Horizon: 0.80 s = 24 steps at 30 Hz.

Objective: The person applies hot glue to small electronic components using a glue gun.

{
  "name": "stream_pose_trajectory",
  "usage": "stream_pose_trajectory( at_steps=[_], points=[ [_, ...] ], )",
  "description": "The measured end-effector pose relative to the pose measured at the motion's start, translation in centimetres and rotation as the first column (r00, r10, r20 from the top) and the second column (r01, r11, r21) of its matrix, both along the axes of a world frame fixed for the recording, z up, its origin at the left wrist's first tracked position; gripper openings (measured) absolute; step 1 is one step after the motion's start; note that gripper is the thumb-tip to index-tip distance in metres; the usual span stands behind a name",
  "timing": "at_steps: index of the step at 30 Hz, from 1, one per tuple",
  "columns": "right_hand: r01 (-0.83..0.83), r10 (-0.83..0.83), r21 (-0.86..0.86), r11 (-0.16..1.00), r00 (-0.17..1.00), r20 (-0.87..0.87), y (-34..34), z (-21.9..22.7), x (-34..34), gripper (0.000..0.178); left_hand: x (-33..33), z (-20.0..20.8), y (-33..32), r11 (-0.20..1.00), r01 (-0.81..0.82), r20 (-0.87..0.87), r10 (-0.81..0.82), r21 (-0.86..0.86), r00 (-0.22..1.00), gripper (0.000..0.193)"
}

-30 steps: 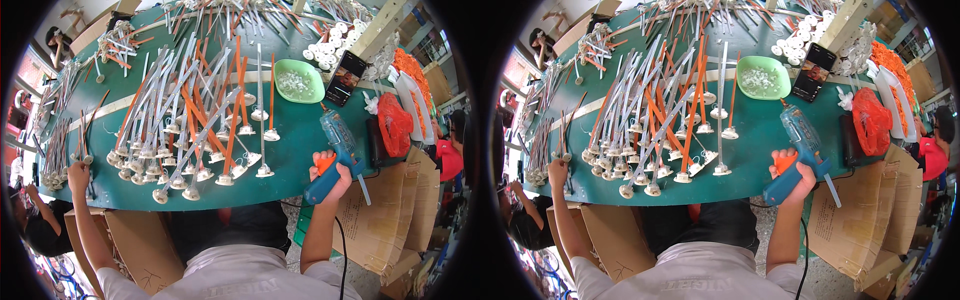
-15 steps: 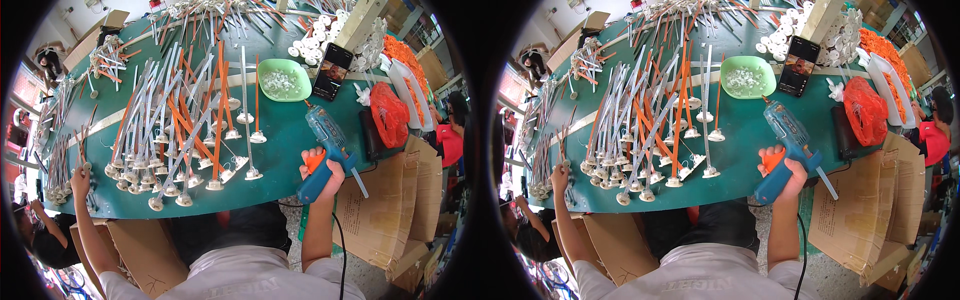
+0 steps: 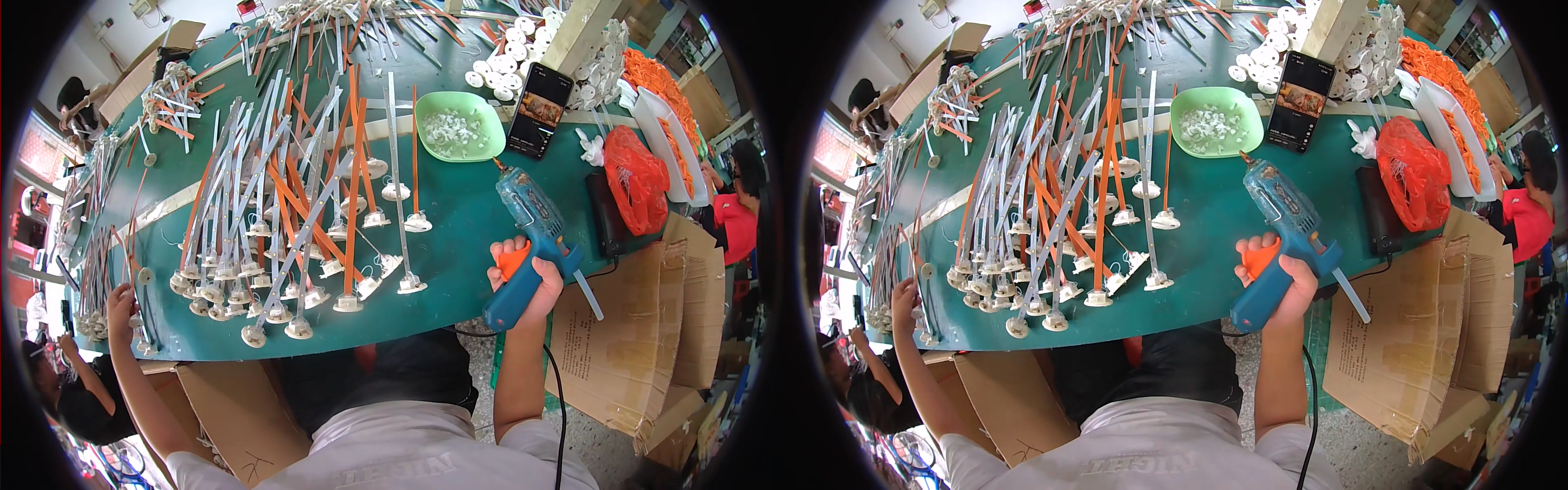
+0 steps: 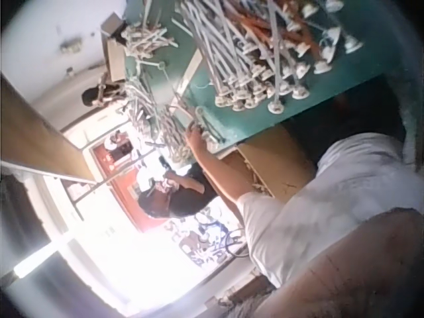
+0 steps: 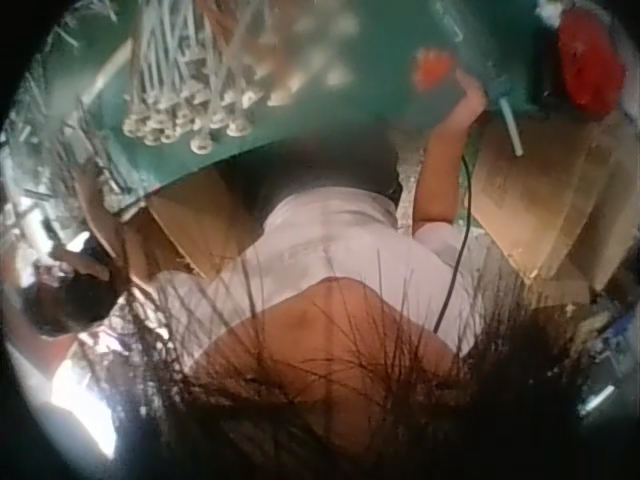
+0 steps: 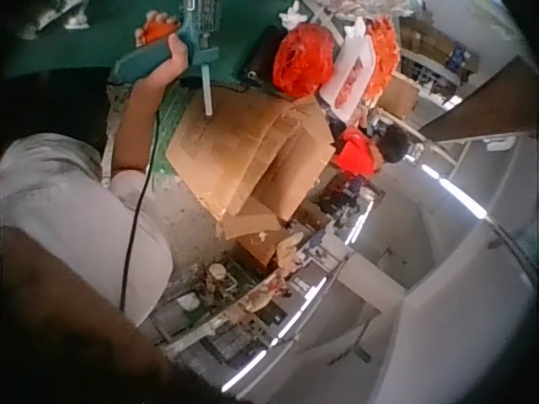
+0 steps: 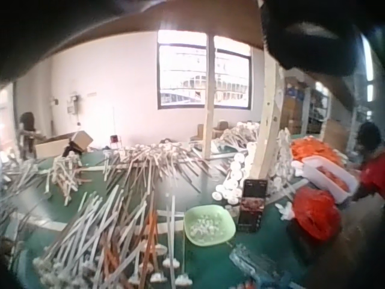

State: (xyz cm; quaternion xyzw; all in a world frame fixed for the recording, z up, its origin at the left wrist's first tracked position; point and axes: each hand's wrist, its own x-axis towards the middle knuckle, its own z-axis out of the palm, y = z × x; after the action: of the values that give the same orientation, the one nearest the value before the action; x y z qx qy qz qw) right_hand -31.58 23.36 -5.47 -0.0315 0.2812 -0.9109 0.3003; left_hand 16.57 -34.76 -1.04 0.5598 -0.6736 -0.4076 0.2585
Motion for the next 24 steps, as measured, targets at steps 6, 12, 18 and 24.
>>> stream_pose_trajectory(
  at_steps=[6, 12, 18, 24],
  points=[
    [-0.008, 0.008, -0.005, 1.0, 1.0, 0.008, -0.3, 0.2, 0.1, 0.034, 2.2, 2.7, 5.3, 0.988, 0.105, 0.067, -0.113, 0.112, 0.991, 0.019],
    [-0.08, 0.078, -0.081, 0.993, 0.996, -0.033, 0.2, 0.0, -0.1, 0.037, 3.5, 5.0, 4.0, 0.979, 0.185, 0.31, -0.15, -0.087, 0.939, 0.014],
    [-0.073, 0.072, -0.088, 0.993, 0.997, -0.021, 0.1, -0.4, -0.1, 0.037, 7.0, 3.7, 1.4, 0.917, 0.193, 0.477, -0.002, -0.35, 0.879, 0.013],
    [-0.078, 0.076, -0.095, 0.992, 0.997, -0.023, 0.2, -0.4, -0.2, 0.038, 6.3, 5.8, 4.6, 0.693, 0.45, 0.776, 0.258, -0.563, 0.575, 0.012]
  ],
)
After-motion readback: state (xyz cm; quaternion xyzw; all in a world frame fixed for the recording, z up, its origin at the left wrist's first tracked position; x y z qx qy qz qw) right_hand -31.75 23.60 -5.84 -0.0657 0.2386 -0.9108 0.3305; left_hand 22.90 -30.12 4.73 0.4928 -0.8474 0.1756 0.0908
